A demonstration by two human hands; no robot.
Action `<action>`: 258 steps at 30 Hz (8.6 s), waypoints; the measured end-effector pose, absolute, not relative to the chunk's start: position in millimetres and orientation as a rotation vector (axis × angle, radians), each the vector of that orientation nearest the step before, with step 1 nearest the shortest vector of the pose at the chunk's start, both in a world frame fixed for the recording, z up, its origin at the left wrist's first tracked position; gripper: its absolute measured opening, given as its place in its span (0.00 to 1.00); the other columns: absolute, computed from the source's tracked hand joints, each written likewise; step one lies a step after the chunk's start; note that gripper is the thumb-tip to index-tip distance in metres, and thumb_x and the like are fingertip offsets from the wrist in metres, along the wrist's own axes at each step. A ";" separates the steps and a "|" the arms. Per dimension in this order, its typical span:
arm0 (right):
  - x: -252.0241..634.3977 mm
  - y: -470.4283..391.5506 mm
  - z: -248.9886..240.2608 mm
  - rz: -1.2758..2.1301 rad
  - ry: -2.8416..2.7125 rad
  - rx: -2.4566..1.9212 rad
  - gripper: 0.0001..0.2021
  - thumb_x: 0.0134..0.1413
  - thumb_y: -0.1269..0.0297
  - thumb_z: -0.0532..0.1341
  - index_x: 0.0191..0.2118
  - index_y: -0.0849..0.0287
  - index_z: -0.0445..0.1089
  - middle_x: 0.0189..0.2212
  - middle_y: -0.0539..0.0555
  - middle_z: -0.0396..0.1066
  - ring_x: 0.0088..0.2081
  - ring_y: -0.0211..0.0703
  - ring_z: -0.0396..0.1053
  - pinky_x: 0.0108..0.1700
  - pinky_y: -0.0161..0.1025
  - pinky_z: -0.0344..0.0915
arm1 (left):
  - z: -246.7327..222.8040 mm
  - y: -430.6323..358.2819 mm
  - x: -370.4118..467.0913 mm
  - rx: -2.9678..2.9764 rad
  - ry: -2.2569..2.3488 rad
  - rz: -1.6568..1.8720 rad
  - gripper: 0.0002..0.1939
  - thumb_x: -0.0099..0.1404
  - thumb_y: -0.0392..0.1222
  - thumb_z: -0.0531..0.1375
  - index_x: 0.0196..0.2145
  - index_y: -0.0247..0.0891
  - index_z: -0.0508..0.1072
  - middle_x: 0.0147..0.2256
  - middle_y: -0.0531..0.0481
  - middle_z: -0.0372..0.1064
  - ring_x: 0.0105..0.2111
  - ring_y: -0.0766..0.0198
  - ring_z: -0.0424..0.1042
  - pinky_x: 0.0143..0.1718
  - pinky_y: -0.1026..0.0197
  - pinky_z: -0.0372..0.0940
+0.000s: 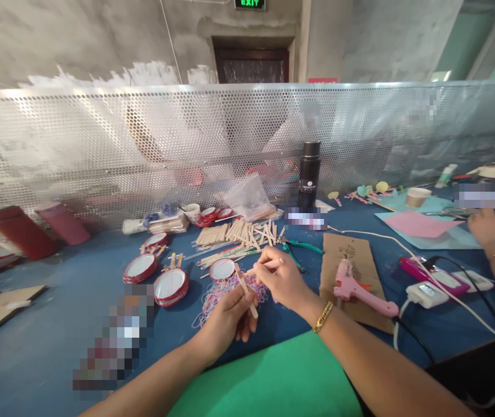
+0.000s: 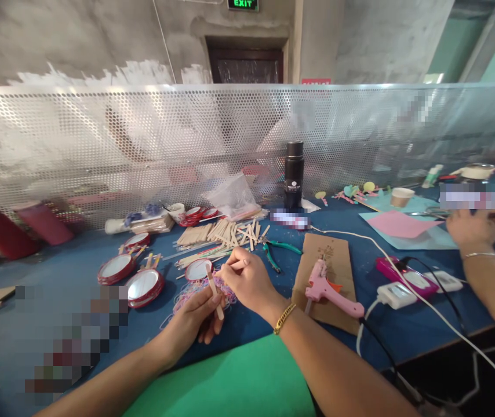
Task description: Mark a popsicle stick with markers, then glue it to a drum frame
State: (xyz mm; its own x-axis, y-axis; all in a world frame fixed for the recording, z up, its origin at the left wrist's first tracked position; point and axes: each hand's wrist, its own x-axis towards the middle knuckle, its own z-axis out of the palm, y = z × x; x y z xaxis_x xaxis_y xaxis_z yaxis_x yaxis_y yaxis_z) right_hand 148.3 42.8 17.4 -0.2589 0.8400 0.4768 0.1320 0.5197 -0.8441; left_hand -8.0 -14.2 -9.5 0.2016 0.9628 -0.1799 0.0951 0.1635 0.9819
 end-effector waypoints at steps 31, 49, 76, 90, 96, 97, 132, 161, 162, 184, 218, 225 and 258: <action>148.1 44.0 15.6 0.883 -1.688 -0.811 0.11 0.58 0.68 0.58 0.25 0.55 0.60 0.20 0.47 0.67 0.30 0.42 0.75 0.34 0.35 0.68 | -5.7 -15.7 -6.6 1.232 1.189 0.889 0.22 0.63 0.63 0.58 0.32 0.39 0.65 0.17 0.56 0.68 0.12 0.73 0.60 0.14 0.70 0.49; 146.5 44.4 16.1 0.961 -1.668 -0.762 0.10 0.58 0.68 0.57 0.25 0.56 0.60 0.20 0.47 0.69 0.29 0.41 0.75 0.35 0.35 0.69 | -5.0 -15.5 -7.1 1.251 1.200 0.871 0.24 0.62 0.65 0.58 0.31 0.39 0.65 0.17 0.57 0.68 0.12 0.73 0.60 0.13 0.70 0.49; 169.3 68.3 20.3 0.950 -1.429 -0.808 0.10 0.58 0.56 0.61 0.32 0.57 0.68 0.24 0.51 0.73 0.28 0.41 0.72 0.30 0.35 0.65 | -8.5 -12.5 -6.1 1.216 1.198 0.895 0.25 0.59 0.66 0.60 0.30 0.39 0.65 0.16 0.57 0.68 0.12 0.73 0.60 0.13 0.71 0.50; 209.3 82.9 35.4 0.629 -1.726 -1.107 0.12 0.57 0.70 0.54 0.46 0.57 0.67 0.39 0.56 0.76 0.36 0.43 0.72 0.38 0.38 0.64 | -6.3 -9.6 -5.6 1.253 1.195 0.907 0.24 0.60 0.65 0.60 0.30 0.39 0.66 0.17 0.57 0.68 0.12 0.72 0.61 0.13 0.70 0.50; 202.8 78.0 25.3 0.365 -2.007 -1.452 0.05 0.54 0.64 0.61 0.30 0.57 0.66 0.30 0.54 0.74 0.33 0.44 0.70 0.32 0.36 0.54 | -4.6 -11.1 -5.5 1.259 1.190 0.951 0.23 0.61 0.62 0.59 0.27 0.38 0.66 0.17 0.56 0.67 0.13 0.72 0.61 0.14 0.69 0.51; 197.7 77.6 22.0 0.327 -2.064 -1.482 0.04 0.53 0.66 0.61 0.29 0.58 0.67 0.30 0.54 0.74 0.32 0.43 0.69 0.31 0.36 0.52 | -4.0 -11.5 -5.3 1.251 1.186 0.962 0.22 0.61 0.62 0.60 0.27 0.38 0.67 0.17 0.56 0.67 0.13 0.72 0.61 0.14 0.69 0.50; 147.7 41.4 8.6 1.470 -1.609 -0.680 0.06 0.57 0.61 0.60 0.35 0.57 0.67 0.25 0.46 0.69 0.22 0.33 0.58 0.24 0.32 0.55 | 5.0 -12.2 -6.8 0.927 1.169 1.318 0.20 0.56 0.54 0.69 0.38 0.36 0.72 0.19 0.63 0.51 0.17 0.75 0.46 0.18 0.70 0.41; 159.2 42.7 9.0 0.559 -2.103 -0.966 0.08 0.65 0.65 0.57 0.36 0.57 0.73 0.34 0.53 0.74 0.37 0.43 0.70 0.41 0.39 0.61 | 8.8 -2.3 -17.4 1.027 1.210 1.444 0.16 0.63 0.53 0.65 0.36 0.39 0.69 0.18 0.63 0.49 0.17 0.74 0.45 0.17 0.72 0.44; 159.2 42.7 8.8 0.566 -2.092 -0.959 0.07 0.64 0.65 0.58 0.37 0.57 0.73 0.34 0.53 0.74 0.37 0.43 0.70 0.40 0.38 0.61 | 8.8 -2.3 -17.8 1.031 1.213 1.437 0.16 0.63 0.53 0.65 0.37 0.38 0.69 0.18 0.63 0.49 0.17 0.74 0.45 0.16 0.72 0.44; 152.5 38.7 8.2 0.584 -2.020 -0.775 0.05 0.61 0.71 0.61 0.33 0.59 0.69 0.30 0.48 0.67 0.33 0.37 0.64 0.37 0.34 0.57 | 5.2 -3.7 -16.2 1.116 1.220 1.543 0.16 0.61 0.53 0.67 0.33 0.38 0.70 0.19 0.63 0.51 0.19 0.73 0.46 0.18 0.69 0.45; 182.9 64.6 10.0 0.102 -2.313 -1.628 0.07 0.58 0.68 0.60 0.33 0.59 0.76 0.34 0.57 0.78 0.38 0.47 0.75 0.36 0.38 0.61 | -1.2 -9.8 -11.2 1.172 1.145 1.347 0.18 0.66 0.55 0.61 0.43 0.36 0.72 0.21 0.61 0.49 0.19 0.71 0.48 0.20 0.65 0.41; 181.6 65.9 10.5 0.170 -2.307 -1.759 0.07 0.56 0.66 0.61 0.33 0.59 0.78 0.32 0.59 0.79 0.38 0.51 0.77 0.37 0.39 0.64 | -0.3 -9.9 -10.3 1.056 1.094 1.291 0.17 0.66 0.54 0.62 0.42 0.36 0.72 0.22 0.62 0.49 0.18 0.73 0.46 0.19 0.66 0.37; 178.2 64.6 9.2 0.238 -2.283 -1.752 0.09 0.52 0.63 0.61 0.31 0.58 0.78 0.31 0.58 0.79 0.37 0.50 0.77 0.34 0.38 0.65 | 2.6 -11.8 -5.7 1.026 1.104 1.287 0.18 0.63 0.56 0.63 0.39 0.37 0.73 0.21 0.61 0.50 0.17 0.74 0.48 0.18 0.68 0.38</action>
State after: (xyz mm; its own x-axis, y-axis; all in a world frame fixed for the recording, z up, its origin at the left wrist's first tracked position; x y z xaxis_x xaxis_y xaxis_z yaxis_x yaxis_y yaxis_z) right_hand 178.2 64.6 9.2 -0.2432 0.9648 0.1002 0.9232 0.2620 -0.2811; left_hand -5.7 -11.8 2.6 -0.0245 0.9989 -0.0397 -0.1920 0.0343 0.9808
